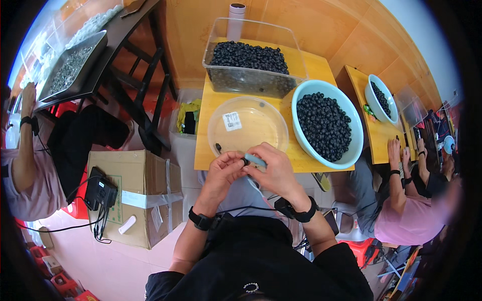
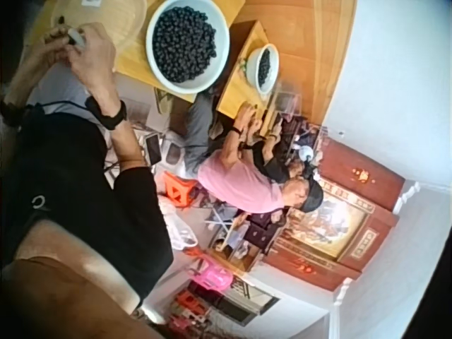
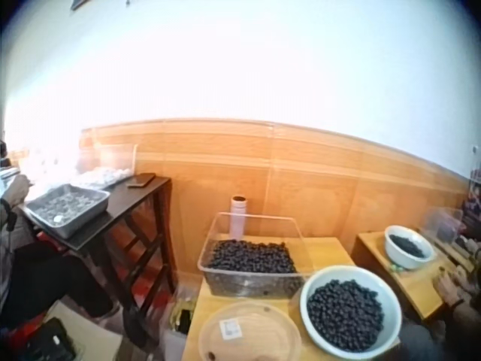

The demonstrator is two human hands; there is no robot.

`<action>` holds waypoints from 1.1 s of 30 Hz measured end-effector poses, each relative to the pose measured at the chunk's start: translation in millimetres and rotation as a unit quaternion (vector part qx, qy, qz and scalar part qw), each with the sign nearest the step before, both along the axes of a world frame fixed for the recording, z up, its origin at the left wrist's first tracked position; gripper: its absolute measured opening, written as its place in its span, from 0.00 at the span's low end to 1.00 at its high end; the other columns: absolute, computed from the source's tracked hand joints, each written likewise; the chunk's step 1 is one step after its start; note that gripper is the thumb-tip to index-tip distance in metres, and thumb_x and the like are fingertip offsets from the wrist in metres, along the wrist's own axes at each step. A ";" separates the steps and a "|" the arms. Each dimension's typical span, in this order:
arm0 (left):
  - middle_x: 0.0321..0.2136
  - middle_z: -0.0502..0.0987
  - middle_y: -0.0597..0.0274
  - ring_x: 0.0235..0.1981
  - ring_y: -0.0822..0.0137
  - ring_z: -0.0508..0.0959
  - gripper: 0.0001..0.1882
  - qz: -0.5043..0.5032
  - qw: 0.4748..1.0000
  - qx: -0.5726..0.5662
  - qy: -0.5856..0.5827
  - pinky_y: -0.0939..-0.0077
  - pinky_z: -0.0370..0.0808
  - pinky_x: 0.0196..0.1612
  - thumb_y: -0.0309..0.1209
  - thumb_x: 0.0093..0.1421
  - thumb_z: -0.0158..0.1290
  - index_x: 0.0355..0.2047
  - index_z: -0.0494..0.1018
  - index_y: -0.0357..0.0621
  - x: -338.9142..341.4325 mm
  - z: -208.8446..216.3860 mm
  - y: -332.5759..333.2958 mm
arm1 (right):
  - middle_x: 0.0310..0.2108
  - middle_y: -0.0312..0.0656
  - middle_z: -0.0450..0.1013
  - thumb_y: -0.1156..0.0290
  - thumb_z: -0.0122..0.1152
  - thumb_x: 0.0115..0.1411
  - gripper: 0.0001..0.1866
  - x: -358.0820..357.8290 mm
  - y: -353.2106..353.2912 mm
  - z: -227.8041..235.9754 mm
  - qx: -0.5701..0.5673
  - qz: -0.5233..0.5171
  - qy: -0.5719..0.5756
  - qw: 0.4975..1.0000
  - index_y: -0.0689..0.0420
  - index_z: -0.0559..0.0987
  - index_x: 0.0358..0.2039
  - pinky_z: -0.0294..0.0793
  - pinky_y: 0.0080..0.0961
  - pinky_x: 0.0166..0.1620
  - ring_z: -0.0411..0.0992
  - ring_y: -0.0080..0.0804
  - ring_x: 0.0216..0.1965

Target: Sorting small black rubber o-rings from a container into specific trays or batches using hands and tweezers.

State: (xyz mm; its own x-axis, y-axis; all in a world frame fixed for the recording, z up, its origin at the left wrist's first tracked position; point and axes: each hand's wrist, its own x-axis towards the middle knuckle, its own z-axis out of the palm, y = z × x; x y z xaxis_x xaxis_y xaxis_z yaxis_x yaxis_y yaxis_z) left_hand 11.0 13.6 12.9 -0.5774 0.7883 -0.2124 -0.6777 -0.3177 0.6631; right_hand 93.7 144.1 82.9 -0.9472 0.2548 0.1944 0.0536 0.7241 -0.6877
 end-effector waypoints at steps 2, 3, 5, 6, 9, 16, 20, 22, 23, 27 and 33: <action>0.32 0.76 0.62 0.31 0.73 0.76 0.09 -0.006 0.999 0.012 -0.043 0.82 0.75 0.37 0.22 0.56 0.51 0.39 0.71 0.39 -2.3 0.5 -1.2 | 0.27 0.44 0.70 0.71 0.60 0.48 0.09 5.4 1.6 3.0 -0.047 -0.047 0.050 0.997 0.59 0.74 0.30 0.69 0.35 0.29 0.70 0.46 0.28; 0.32 0.76 0.61 0.31 0.73 0.77 0.10 -0.014 0.997 0.022 -0.070 0.82 0.75 0.37 0.22 0.56 0.51 0.39 0.71 0.38 -2.7 1.9 -0.5 | 0.27 0.44 0.70 0.71 0.60 0.48 0.09 10.4 5.3 0.6 -0.049 -0.048 0.050 0.996 0.59 0.74 0.30 0.69 0.35 0.29 0.70 0.46 0.28; 0.32 0.76 0.59 0.31 0.72 0.77 0.10 -0.024 0.994 0.031 -0.097 0.81 0.76 0.37 0.22 0.56 0.51 0.40 0.71 0.37 -3.0 2.4 1.6 | 0.27 0.44 0.70 0.69 0.59 0.51 0.09 21.0 11.3 -7.5 -0.042 -0.049 0.044 0.997 0.59 0.75 0.31 0.69 0.33 0.29 0.71 0.44 0.27; 0.32 0.76 0.59 0.31 0.72 0.77 0.10 -0.025 0.992 0.043 -0.112 0.82 0.76 0.37 0.22 0.56 0.50 0.40 0.71 0.37 -2.5 1.3 3.2 | 0.27 0.44 0.70 0.69 0.59 0.51 0.09 24.4 10.0 -9.6 -0.043 -0.052 0.043 0.997 0.59 0.75 0.31 0.69 0.33 0.29 0.71 0.44 0.27; 0.30 0.76 0.59 0.31 0.72 0.77 0.10 -0.032 0.989 0.057 -0.131 0.82 0.76 0.38 0.22 0.56 0.50 0.39 0.71 0.37 -1.7 1.5 5.5 | 0.26 0.43 0.71 0.68 0.58 0.53 0.08 30.5 5.5 -14.2 -0.027 -0.038 0.022 0.999 0.59 0.75 0.31 0.69 0.32 0.26 0.71 0.41 0.25; 0.30 0.75 0.61 0.30 0.73 0.77 0.08 -0.056 0.989 0.065 -0.124 0.82 0.77 0.36 0.24 0.57 0.50 0.38 0.69 0.38 -0.9 0.2 6.7 | 0.24 0.43 0.72 0.67 0.58 0.53 0.09 29.5 4.6 -20.2 -0.020 -0.033 0.040 0.998 0.59 0.75 0.30 0.68 0.30 0.22 0.72 0.38 0.19; 0.30 0.75 0.61 0.30 0.73 0.77 0.09 -0.055 0.987 0.066 -0.134 0.81 0.77 0.36 0.23 0.57 0.50 0.38 0.69 0.39 -0.9 0.4 5.4 | 0.23 0.43 0.72 0.67 0.59 0.53 0.09 28.5 4.1 -19.9 -0.015 -0.031 0.033 0.999 0.58 0.75 0.30 0.68 0.30 0.22 0.72 0.38 0.19; 0.29 0.75 0.61 0.30 0.73 0.77 0.09 -0.053 0.986 0.071 -0.145 0.81 0.77 0.36 0.23 0.57 0.50 0.39 0.69 0.38 -0.7 -0.4 4.5 | 0.23 0.42 0.72 0.67 0.59 0.53 0.09 28.2 4.1 -20.2 -0.015 -0.029 0.034 0.999 0.58 0.75 0.30 0.68 0.30 0.22 0.72 0.38 0.19; 0.29 0.75 0.61 0.30 0.73 0.77 0.09 -0.053 0.985 0.071 -0.145 0.81 0.77 0.36 0.23 0.57 0.50 0.39 0.69 0.38 -0.7 -0.3 4.5 | 0.23 0.42 0.72 0.67 0.59 0.53 0.09 28.1 4.0 -20.3 -0.014 -0.026 0.035 0.999 0.58 0.75 0.30 0.68 0.30 0.22 0.72 0.38 0.19; 0.27 0.76 0.61 0.29 0.73 0.78 0.08 -0.059 0.984 0.074 -0.153 0.82 0.77 0.34 0.23 0.56 0.51 0.37 0.70 0.38 -1.8 -0.2 4.6 | 0.23 0.42 0.72 0.67 0.59 0.52 0.08 27.6 4.3 -22.1 -0.018 -0.029 0.035 0.999 0.58 0.75 0.30 0.67 0.30 0.22 0.71 0.38 0.19; 0.27 0.76 0.60 0.28 0.73 0.77 0.08 -0.085 0.979 0.084 -0.164 0.82 0.77 0.33 0.22 0.56 0.51 0.37 0.70 0.37 -7.6 -1.2 1.1 | 0.23 0.42 0.71 0.68 0.59 0.52 0.08 26.2 6.9 -27.4 0.001 -0.017 0.045 0.999 0.58 0.75 0.30 0.67 0.30 0.22 0.71 0.39 0.20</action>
